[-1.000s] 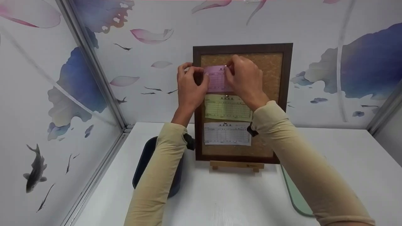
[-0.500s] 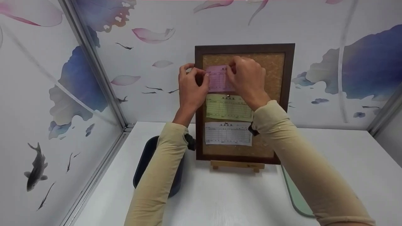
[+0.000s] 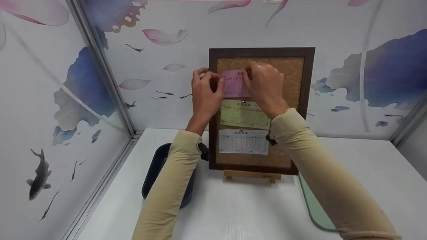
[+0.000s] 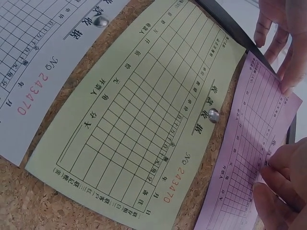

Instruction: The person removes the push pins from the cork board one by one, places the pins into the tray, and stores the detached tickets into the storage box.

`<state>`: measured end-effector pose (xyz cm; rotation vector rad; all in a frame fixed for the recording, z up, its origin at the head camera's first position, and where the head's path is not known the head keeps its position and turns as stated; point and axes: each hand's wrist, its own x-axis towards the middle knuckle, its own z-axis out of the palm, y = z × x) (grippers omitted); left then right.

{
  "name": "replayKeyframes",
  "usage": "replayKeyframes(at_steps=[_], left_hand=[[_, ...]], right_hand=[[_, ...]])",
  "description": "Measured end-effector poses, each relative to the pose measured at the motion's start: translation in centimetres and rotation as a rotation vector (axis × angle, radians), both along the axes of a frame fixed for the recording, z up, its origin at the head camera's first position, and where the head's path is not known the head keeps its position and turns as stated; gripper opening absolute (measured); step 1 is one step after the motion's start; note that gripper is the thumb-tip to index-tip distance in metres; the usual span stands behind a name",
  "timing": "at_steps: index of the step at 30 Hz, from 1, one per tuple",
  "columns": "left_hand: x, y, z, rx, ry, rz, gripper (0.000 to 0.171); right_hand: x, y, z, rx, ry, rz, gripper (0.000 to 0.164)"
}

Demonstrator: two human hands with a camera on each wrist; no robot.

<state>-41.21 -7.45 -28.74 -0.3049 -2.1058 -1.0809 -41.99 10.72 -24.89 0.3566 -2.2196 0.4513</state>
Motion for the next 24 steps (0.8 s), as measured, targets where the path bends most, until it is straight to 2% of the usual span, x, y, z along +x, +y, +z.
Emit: replayKeyframes(at_steps=[12,20,24], left_hand=[[0.51,0.38,0.26,0.000,-0.018,0.019,0.022],[0.57,0.25,0.27,-0.001,0.001,0.020,0.021],[0.68,0.23,0.21,-0.004,-0.001,0.030,0.021]], right_hand=[[0.40,0.31,-0.07,-0.001,0.007,0.028,0.021],[0.77,0.68,-0.25,0.008,0.030,0.037,0.024],[0.91,1.02,-0.26,0.002,0.012,0.029,0.025]])
